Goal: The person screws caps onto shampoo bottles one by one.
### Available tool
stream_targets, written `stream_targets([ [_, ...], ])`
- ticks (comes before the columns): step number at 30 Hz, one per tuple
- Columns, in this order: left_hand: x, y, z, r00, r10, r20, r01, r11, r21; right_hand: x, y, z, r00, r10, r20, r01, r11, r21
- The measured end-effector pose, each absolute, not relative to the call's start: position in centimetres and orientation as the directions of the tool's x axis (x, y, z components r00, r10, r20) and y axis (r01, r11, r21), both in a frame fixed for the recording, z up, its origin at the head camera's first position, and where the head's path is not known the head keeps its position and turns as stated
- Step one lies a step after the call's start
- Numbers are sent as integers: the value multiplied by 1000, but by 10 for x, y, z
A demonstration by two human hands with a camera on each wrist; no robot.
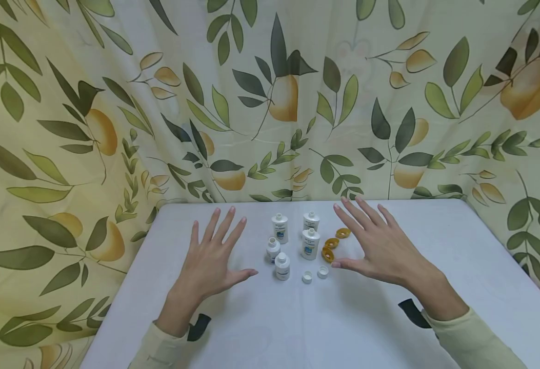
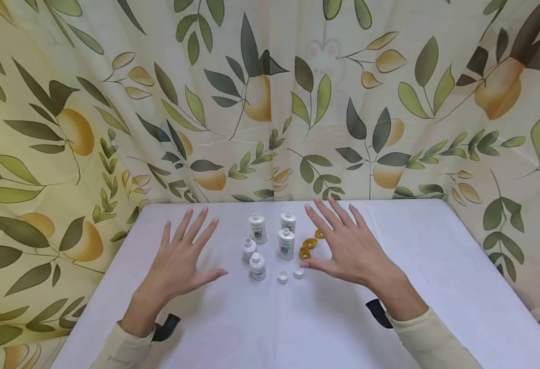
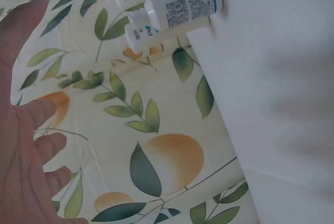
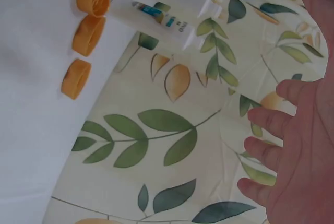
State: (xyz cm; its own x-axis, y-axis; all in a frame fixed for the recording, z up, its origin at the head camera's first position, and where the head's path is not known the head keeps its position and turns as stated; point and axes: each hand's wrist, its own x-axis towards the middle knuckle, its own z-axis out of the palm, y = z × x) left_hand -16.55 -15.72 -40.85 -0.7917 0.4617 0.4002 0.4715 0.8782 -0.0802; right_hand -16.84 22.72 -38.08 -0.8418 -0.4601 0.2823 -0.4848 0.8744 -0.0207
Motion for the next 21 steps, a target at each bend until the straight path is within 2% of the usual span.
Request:
stream_targets([
  [21, -170, -140, -415, -827, 450, 337, 465, 885, -40, -163, 231, -390, -863, -450, 229, -479, 874, -87],
])
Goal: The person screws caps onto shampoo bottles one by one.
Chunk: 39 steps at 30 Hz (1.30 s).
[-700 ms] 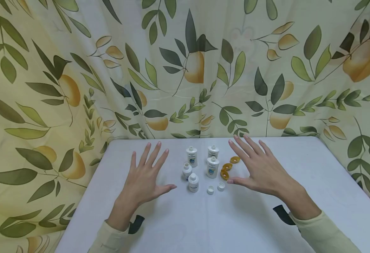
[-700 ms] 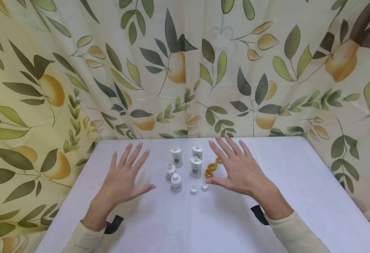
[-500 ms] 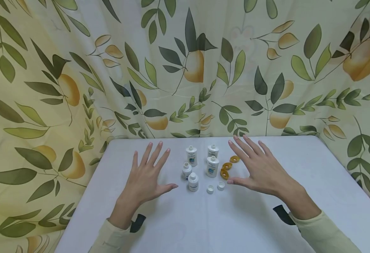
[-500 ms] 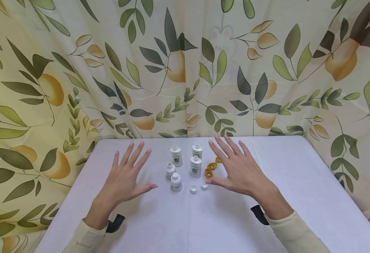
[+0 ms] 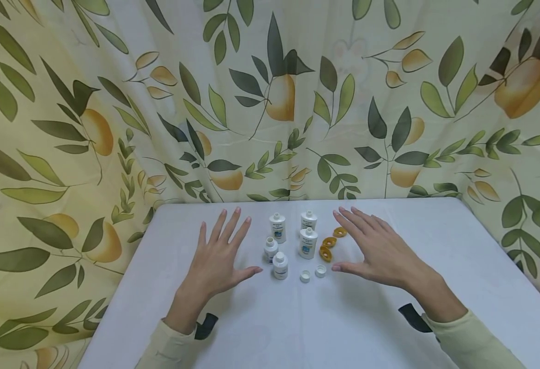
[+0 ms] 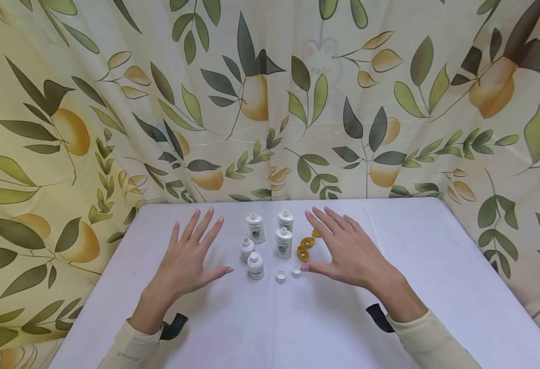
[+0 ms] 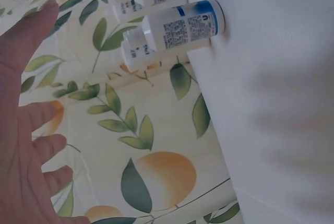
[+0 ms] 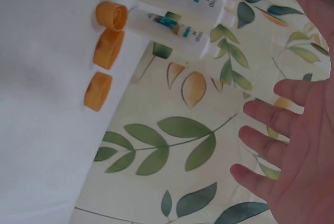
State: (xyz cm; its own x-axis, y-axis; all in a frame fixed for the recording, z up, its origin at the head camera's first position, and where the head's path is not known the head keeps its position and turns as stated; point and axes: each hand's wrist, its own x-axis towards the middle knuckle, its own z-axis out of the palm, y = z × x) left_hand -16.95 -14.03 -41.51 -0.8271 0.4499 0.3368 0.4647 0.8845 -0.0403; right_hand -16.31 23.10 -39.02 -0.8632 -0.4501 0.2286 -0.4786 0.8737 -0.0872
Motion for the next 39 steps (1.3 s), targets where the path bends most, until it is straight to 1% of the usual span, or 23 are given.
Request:
stream_targets([
  [5, -171, -140, -419, -822, 467, 327, 501, 865, 23, -164, 234, -395, -858, -455, 239, -493, 860, -130],
  [11, -178, -140, -430, -805, 475, 354, 556, 813, 174, -165, 235, -400, -873, -426, 237, -474, 855, -210],
  [20, -184, -140, -442, -847, 387, 364, 514, 771, 376, -167, 235, -409, -849, -423, 315, -514, 798, -313],
  [26, -191, -137, -451, -864, 351, 362, 499, 695, 517, -170, 236, -416, -829, -443, 341, -554, 733, -395],
  [30, -194, -133, -456, -884, 329, 333, 468, 620, 630, -174, 237, -424, -831, -448, 330, -556, 670, -492],
  [33, -197, -129, -459, -900, 312, 304, 433, 564, 703, -177, 238, -429, -842, -444, 306, -534, 614, -581],
  [39, -202, -124, -468, -909, 308, 281, 406, 497, 767, -181, 239, -439, -866, -445, 229, -465, 546, -697],
])
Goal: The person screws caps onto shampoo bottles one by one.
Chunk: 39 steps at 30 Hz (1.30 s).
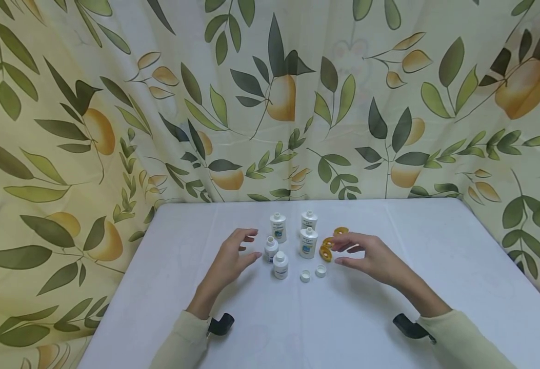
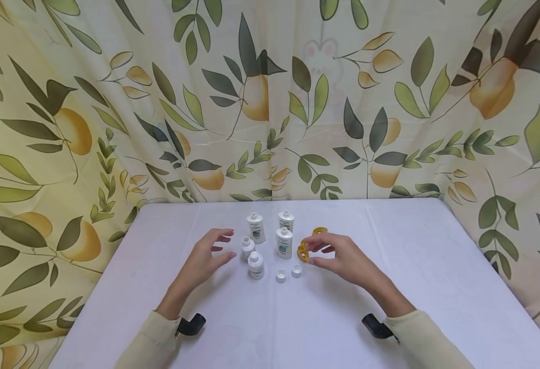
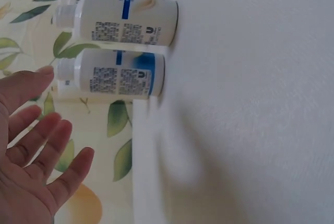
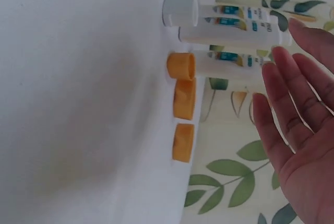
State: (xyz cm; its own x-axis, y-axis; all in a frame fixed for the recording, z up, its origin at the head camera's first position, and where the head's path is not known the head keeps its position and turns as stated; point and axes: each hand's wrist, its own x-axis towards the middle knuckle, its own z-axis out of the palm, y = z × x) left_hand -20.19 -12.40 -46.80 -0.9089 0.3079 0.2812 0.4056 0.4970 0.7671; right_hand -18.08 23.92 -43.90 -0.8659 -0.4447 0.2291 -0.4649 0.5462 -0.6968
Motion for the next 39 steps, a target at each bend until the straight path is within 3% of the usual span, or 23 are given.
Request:
stream_targets([
  [11, -212, -114, -488, -921, 326, 215, 334, 375, 865, -185, 234, -457, -869, -483, 109, -384, 518, -764],
  [31, -224, -103, -504, -942, 331, 58, 139, 226, 964, -189, 225, -479, -841, -524, 132, -433, 506, -746],
  [39, -225, -97, -507, -945, 328, 7, 95, 252, 963, -191, 222, -485, -837, -531, 131, -456, 545, -703],
])
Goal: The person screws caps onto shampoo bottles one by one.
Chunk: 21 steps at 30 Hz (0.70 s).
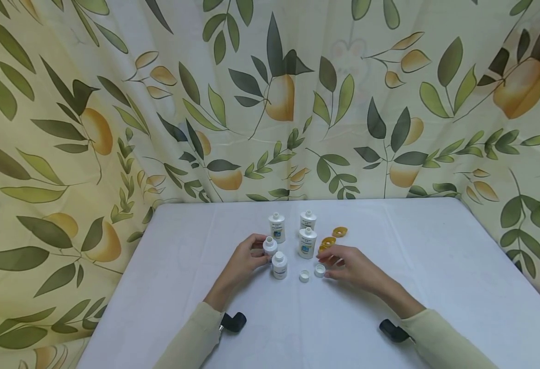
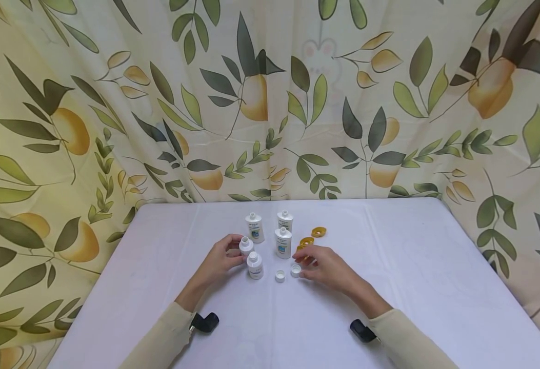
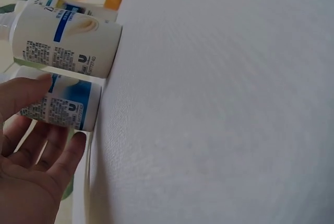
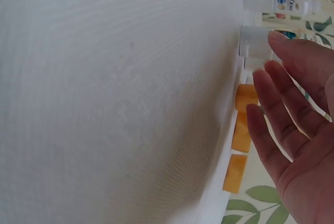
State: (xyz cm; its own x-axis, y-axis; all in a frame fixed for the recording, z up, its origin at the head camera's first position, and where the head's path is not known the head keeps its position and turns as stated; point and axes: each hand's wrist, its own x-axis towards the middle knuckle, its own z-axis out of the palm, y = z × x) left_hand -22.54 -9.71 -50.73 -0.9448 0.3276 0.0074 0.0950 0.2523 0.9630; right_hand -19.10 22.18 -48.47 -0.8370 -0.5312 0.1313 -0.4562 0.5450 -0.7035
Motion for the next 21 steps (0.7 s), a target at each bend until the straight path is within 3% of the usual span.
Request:
stream_targets([
  [21, -226, -94, -506, -961, 278, 8, 105, 335, 936, -196, 218, -487, -837, -542, 75, -452, 609, -652],
])
